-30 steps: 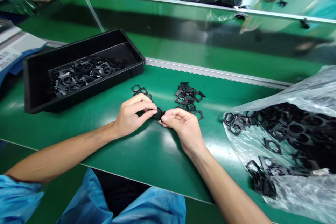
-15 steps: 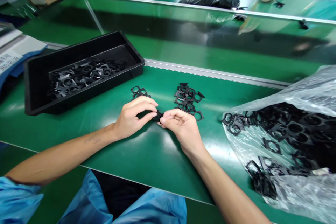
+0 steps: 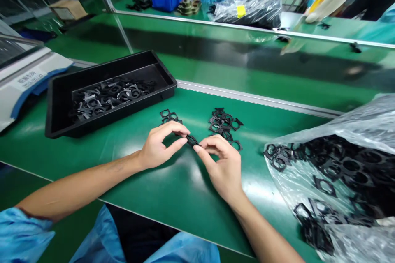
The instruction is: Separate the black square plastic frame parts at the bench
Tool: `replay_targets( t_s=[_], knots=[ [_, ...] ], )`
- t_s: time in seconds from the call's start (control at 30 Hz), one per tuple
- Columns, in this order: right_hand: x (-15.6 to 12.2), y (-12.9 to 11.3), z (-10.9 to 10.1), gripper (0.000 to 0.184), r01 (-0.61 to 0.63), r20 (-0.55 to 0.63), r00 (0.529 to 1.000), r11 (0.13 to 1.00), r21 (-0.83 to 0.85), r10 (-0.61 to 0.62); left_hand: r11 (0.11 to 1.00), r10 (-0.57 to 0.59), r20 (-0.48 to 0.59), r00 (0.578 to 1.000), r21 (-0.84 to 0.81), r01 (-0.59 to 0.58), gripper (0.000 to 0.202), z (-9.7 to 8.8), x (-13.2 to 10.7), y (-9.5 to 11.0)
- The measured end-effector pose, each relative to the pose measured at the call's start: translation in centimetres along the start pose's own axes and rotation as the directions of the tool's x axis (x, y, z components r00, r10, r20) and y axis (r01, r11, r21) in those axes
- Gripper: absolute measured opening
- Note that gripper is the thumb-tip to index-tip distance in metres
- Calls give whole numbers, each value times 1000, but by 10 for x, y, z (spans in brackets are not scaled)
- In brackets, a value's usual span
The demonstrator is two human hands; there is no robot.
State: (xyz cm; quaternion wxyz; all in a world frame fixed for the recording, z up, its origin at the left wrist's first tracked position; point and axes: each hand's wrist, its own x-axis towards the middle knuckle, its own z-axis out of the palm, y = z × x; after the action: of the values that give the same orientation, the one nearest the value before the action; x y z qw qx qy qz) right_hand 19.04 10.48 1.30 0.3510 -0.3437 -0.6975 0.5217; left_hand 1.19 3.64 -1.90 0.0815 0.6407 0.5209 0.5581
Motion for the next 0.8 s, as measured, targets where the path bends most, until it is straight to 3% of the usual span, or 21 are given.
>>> replay_targets(
  t_s=[0.2,0.4,0.53,0.8],
  knots=[
    [-1,-1,-1,27,54,-6,998,996,-64,-55,993,-76,-3,997,-91,75,8,1,0,-2],
    [-1,-2,-1,23,75,-6,997,994,-75,-76,996,81,-30,996,-26,-82,3,0,1,-1],
    [-1,-3,0,22,86,-5,996,993,-87,-87,994,112,-15,994,18,-112,3,-1,1,-1],
    [-2,-2,0,19,139,12,990,978,-157,-139,996,-76,21,997,-49,77,7,0,-1,3]
  ],
)
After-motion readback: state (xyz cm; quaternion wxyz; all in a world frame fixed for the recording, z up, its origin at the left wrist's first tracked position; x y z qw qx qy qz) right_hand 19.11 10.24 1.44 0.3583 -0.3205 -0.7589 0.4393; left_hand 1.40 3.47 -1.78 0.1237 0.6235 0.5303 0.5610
